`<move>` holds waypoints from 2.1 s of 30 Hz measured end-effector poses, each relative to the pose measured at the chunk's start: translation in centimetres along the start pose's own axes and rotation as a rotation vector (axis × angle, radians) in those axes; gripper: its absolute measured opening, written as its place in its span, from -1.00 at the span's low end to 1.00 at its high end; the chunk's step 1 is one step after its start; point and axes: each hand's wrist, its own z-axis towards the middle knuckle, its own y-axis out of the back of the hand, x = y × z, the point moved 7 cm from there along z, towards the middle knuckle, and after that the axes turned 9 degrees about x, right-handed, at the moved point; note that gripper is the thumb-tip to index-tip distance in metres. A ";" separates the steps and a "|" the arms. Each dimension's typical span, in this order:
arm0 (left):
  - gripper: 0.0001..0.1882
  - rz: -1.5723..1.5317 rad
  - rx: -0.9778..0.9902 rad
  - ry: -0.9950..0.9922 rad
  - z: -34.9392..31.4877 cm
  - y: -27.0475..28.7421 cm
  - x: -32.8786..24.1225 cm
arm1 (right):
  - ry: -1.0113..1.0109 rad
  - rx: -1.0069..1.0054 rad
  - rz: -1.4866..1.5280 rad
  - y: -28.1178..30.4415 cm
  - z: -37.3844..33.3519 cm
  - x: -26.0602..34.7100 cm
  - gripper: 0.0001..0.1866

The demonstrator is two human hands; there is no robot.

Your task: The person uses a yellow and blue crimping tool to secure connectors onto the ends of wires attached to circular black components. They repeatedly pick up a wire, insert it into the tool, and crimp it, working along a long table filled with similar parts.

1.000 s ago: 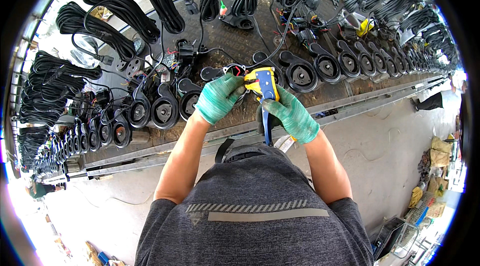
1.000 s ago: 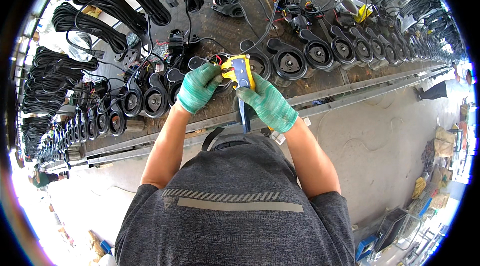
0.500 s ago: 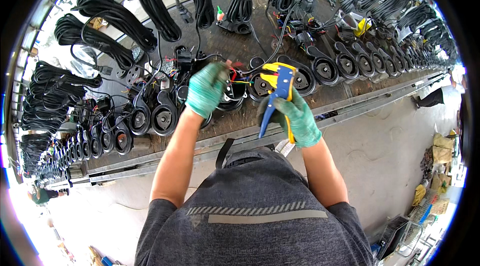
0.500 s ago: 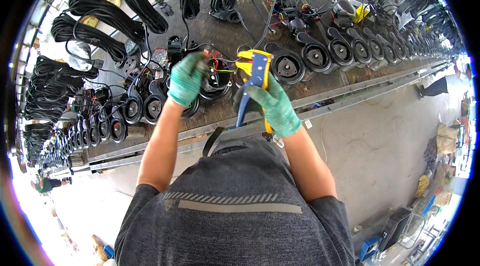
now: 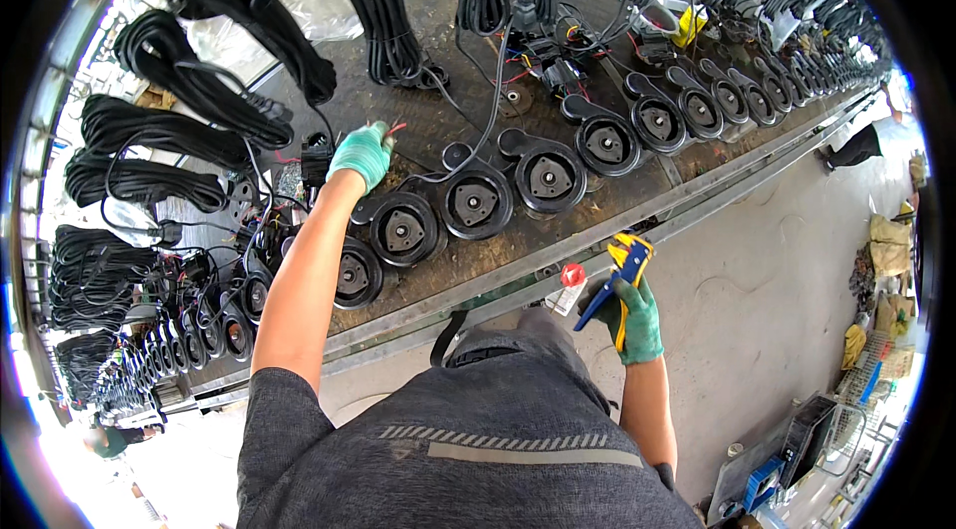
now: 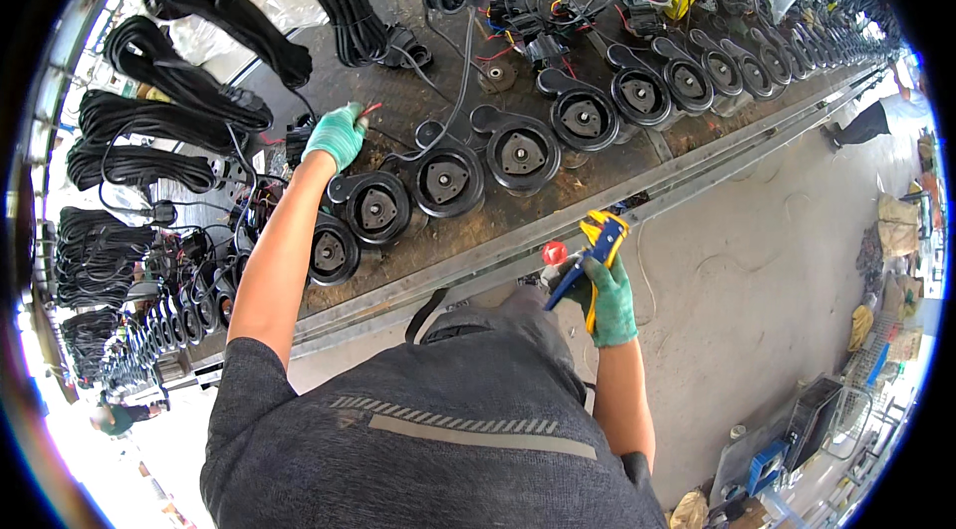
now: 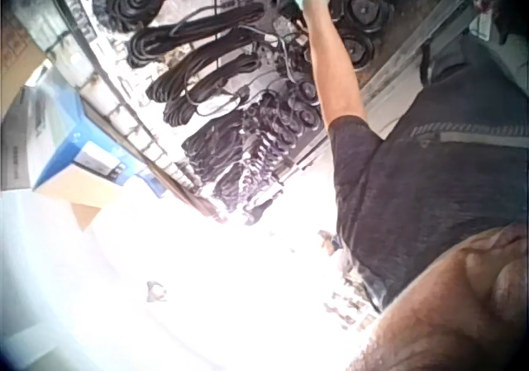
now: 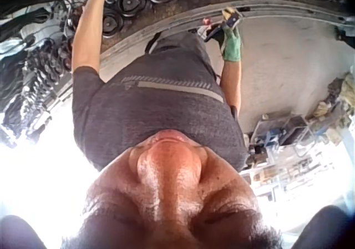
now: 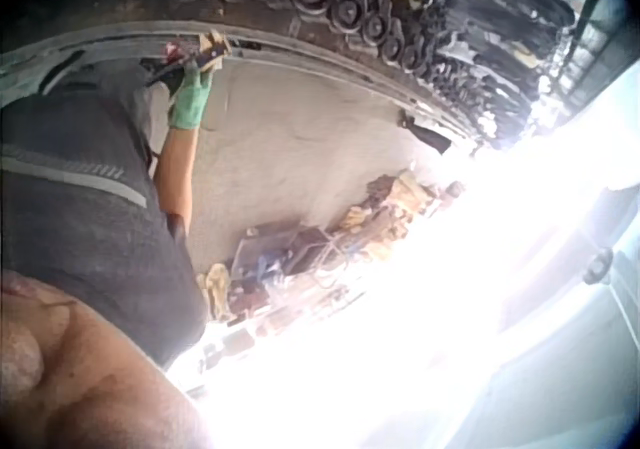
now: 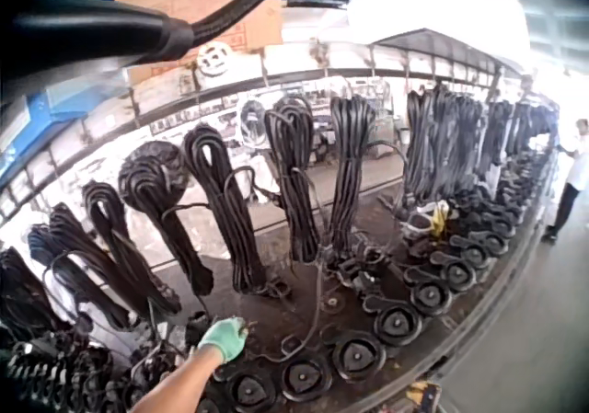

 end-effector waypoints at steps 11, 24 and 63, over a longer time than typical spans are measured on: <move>-0.69 -0.060 0.390 -0.136 6.4 -2.3 -10.0 | -0.015 -0.211 0.065 8.8 -1.9 1.9 -0.52; -0.64 -0.546 0.467 -0.176 13.7 0.3 -16.9 | -0.057 -0.328 0.135 17.4 1.3 3.9 -0.59; -0.33 -0.401 0.018 -0.075 10.1 -0.6 -2.0 | 0.043 -0.416 -0.031 14.7 -5.2 8.5 -0.54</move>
